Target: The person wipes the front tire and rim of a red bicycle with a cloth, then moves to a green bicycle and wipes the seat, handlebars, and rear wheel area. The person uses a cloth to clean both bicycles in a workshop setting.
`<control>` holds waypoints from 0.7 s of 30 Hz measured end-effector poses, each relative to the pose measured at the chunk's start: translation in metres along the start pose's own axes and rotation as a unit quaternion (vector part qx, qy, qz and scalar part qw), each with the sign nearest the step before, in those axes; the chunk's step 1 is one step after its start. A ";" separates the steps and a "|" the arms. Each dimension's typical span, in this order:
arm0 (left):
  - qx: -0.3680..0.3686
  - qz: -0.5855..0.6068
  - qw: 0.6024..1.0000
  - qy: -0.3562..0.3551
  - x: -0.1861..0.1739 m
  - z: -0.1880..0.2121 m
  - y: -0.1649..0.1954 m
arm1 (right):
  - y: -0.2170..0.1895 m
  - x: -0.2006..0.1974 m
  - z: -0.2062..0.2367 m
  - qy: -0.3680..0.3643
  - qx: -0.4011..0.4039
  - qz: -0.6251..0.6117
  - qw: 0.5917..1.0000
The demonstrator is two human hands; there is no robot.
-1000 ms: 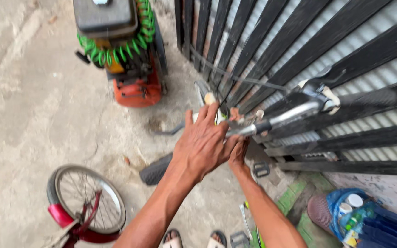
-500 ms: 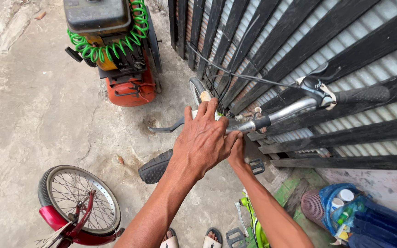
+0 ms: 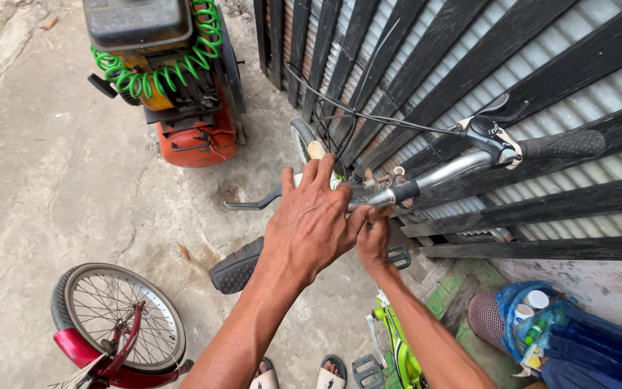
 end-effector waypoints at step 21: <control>-0.015 -0.011 1.000 -0.026 -0.005 0.002 0.001 | -0.025 0.000 -0.072 -0.159 0.307 -0.444 0.827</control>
Point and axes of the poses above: each hand's wrist, its own z-axis away from the middle knuckle, its own x-axis out of the palm, y = z × x, the point moved 8 cm from there along -z, towards the middle knuckle, and after that the axes turned 9 degrees about y, right-handed, at the moved point
